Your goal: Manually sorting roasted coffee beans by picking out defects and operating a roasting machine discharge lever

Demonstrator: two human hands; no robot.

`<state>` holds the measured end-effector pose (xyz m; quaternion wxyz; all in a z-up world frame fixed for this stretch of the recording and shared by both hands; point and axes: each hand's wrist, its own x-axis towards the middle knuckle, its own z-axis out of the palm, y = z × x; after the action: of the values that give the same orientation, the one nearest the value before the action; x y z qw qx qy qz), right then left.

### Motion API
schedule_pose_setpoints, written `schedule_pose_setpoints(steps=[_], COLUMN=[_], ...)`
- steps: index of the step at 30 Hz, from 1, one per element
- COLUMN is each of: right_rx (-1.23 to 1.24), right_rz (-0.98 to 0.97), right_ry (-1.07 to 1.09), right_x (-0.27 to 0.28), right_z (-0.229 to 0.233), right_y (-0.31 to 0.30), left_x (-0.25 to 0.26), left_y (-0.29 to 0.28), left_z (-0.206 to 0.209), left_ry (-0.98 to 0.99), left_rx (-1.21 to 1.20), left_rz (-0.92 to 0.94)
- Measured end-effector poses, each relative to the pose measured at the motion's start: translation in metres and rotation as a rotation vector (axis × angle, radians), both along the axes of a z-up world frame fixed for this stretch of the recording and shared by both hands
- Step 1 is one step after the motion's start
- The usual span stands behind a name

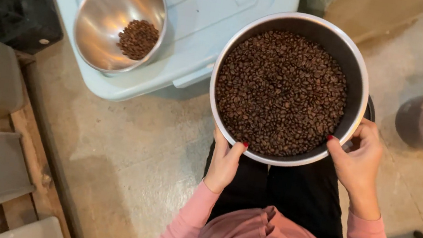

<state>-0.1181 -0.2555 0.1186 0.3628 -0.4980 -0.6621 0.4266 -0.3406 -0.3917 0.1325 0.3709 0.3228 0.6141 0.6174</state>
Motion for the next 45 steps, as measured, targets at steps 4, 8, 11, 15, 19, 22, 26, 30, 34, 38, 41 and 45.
schedule_pose_setpoints(steps=[4,8,11,15,19,22,26,30,34,38,41,45], right_rx=[-0.029,-0.005,0.052,0.425,0.344,0.078,-0.078,-0.102,-0.119,-0.080,-0.077,-0.298], right_rz=[-0.021,0.014,0.106,0.122,0.571,0.977,1.205,1.236,1.144,1.085,0.958,0.764], right_ry=[-0.014,-0.087,-0.395,-0.555,-0.511,-0.602,-0.850,-0.983,-0.917,-0.719,-0.615,-0.504], right_x=[0.014,0.016,0.020,0.019,0.002,-0.015,-0.050,-0.100,-0.118,-0.119,-0.103,-0.081], right_z=[-0.008,-0.001,0.038,0.063,0.073,0.049,0.033,0.075,0.077,0.094,0.065,0.044], right_y=[-0.014,-0.012,-0.005,0.001,0.015,0.019,0.031,0.049,0.083,0.112,0.141,0.142], left_x=[0.011,0.013,0.011,0.008,0.007,0.006,0.005,-0.002,-0.007,-0.012,-0.016,-0.018], left_y=[-0.010,-0.009,-0.010,-0.012,-0.013,-0.012,-0.011,-0.009,-0.010,-0.007,-0.005,-0.006], left_z=[-0.011,-0.011,-0.014,-0.013,-0.015,-0.014,-0.018,-0.013,-0.015,-0.003,0.008,0.002], left_ry=[-0.071,-0.091,-0.043,-0.055,-0.030,0.020,0.044,-0.147,-0.161,-0.159,-0.140,-0.138], left_rx=[-0.064,-0.053,-0.038,-0.033,-0.038,-0.043,-0.022,-0.156,-0.164,-0.160,-0.170,-0.182], left_rz=[-0.039,-0.033,-0.047,-0.065,-0.075,-0.087,-0.090,-0.167,-0.187,-0.198,-0.215,-0.220])
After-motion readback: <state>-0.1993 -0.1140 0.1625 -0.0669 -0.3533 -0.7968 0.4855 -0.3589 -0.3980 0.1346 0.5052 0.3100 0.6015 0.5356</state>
